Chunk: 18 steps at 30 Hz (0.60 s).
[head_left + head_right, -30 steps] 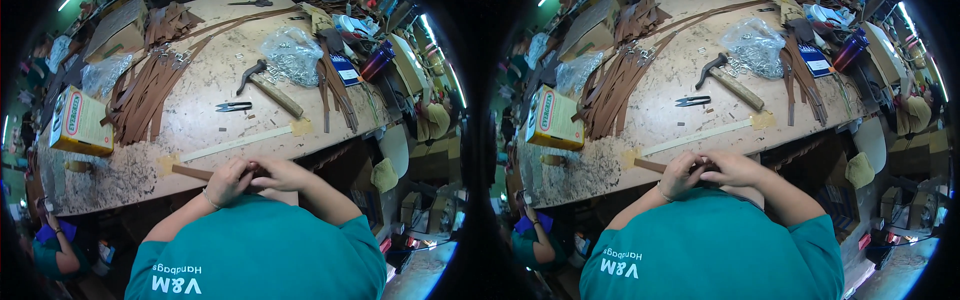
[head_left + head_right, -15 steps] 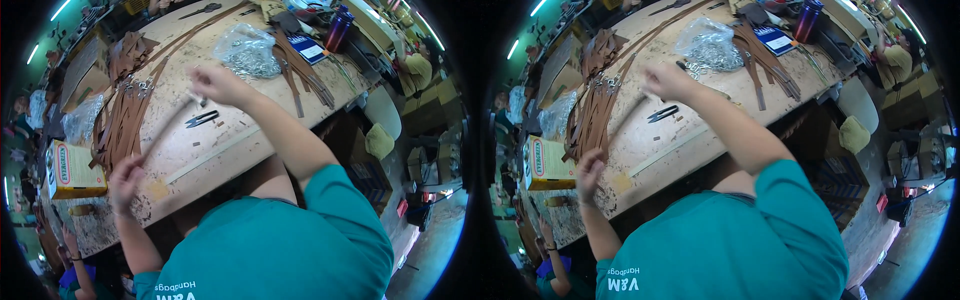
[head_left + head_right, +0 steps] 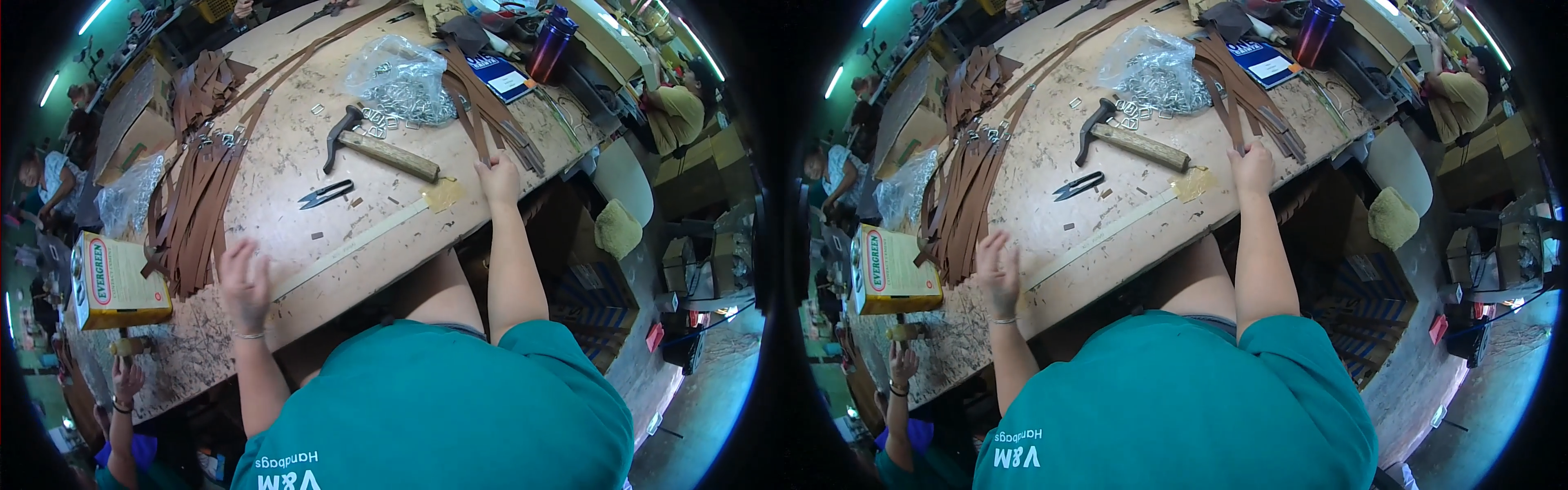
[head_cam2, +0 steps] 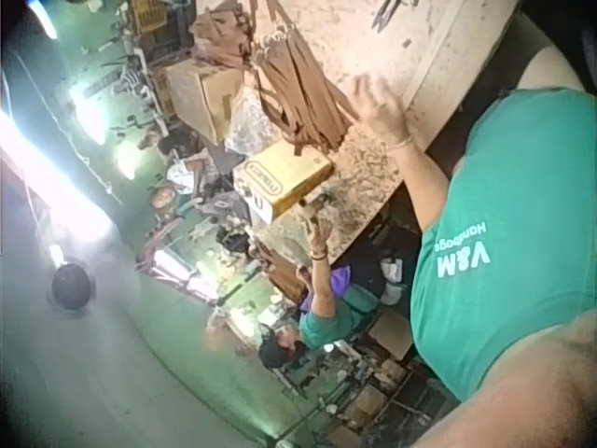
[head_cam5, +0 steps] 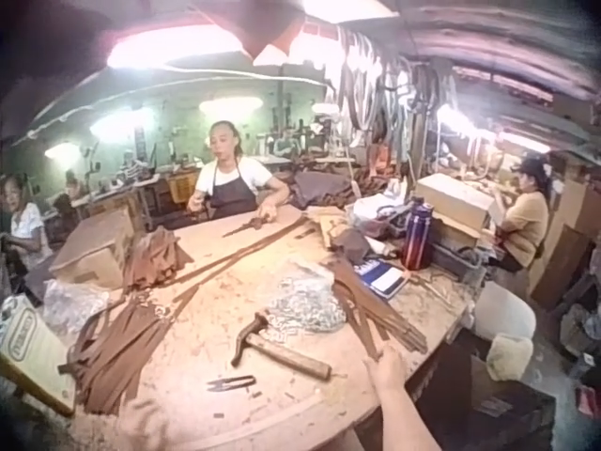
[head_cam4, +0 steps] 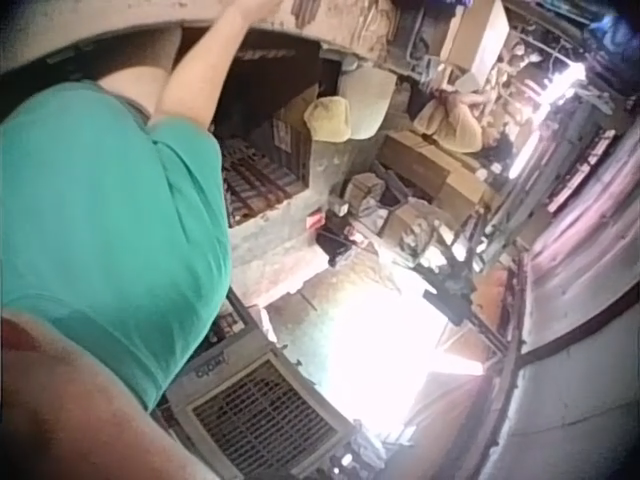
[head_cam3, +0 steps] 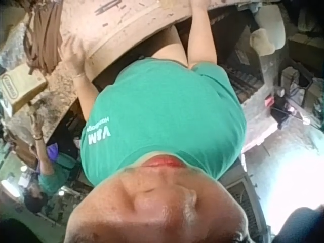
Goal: Attaching metal hardware to leather straps using a hammer and manual assembly in a workshop.
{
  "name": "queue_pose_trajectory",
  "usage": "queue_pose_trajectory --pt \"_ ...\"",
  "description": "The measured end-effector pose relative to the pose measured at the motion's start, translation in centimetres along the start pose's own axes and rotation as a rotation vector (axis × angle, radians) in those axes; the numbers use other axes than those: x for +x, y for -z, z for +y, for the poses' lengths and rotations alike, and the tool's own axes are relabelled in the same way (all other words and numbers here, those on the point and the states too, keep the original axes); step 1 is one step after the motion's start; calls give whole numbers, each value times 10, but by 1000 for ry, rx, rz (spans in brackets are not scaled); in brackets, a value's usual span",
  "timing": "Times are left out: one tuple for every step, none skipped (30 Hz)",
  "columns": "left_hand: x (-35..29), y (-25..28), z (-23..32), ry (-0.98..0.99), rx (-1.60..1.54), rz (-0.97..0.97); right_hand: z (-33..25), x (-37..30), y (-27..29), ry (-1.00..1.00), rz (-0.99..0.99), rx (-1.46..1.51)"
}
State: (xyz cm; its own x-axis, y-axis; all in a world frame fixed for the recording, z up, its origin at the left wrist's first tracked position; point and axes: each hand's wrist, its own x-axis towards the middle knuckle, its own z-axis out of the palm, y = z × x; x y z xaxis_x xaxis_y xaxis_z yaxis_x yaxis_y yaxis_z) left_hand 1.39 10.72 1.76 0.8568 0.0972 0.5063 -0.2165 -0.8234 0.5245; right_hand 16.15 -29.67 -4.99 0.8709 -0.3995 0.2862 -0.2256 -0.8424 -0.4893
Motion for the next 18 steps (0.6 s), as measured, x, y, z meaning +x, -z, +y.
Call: queue_pose_trajectory --pt "1 -11 12 -37 -74 -58 2 6 1 -68 -65 77" --pt "1 -20 21 -75 -146 -115 -2 10 3 -135 -131 155" --pt "1 -26 36 -48 -275 -195 -5 11 5 -130 -127 157" --pt "0 -30 48 -13 -397 -271 -17 9 13 -77 -165 436" --pt "-6 -41 49 74 -558 -347 -33 5 24 -19 -207 714" --pt "-15 -51 49 169 -721 -422 -60 -11 44 64 -374 926" --pt "-17 -56 59 182 -719 -418 -88 -34 66 136 -538 1132" --pt "-15 -59 72 257 -912 -511 -104 -56 81 184 -696 1087" --pt "-11 -61 83 330 -1104 -600 -115 -76 88 233 -853 1040" --pt "-5 -61 93 336 -1101 -599 -121 -96 90 351 -936 1014" --pt "-1 -61 101 489 -1463 -691 -124 -111 92 476 -1020 981" --pt "3 -60 103 645 -1827 -767 -121 -119 98 544 -1057 886" --pt "2 -63 95 650 -1826 -749 -118 -124 103 614 -1093 791" --pt "-2 -68 78 591 -2133 -676 -112 -127 94 762 -923 913" --pt "-6 -67 65 509 -2434 -579 -104 -121 97 772 -942 919" --pt "-5 -51 63 585 -2399 -428 -97 -109 103 657 -1047 756" --pt "-9 -38 56 591 -2388 -395 -90 -98 106 545 -1142 588" --pt "-13 -27 48 670 -2158 -283 -82 -89 103 509 -1166 576"
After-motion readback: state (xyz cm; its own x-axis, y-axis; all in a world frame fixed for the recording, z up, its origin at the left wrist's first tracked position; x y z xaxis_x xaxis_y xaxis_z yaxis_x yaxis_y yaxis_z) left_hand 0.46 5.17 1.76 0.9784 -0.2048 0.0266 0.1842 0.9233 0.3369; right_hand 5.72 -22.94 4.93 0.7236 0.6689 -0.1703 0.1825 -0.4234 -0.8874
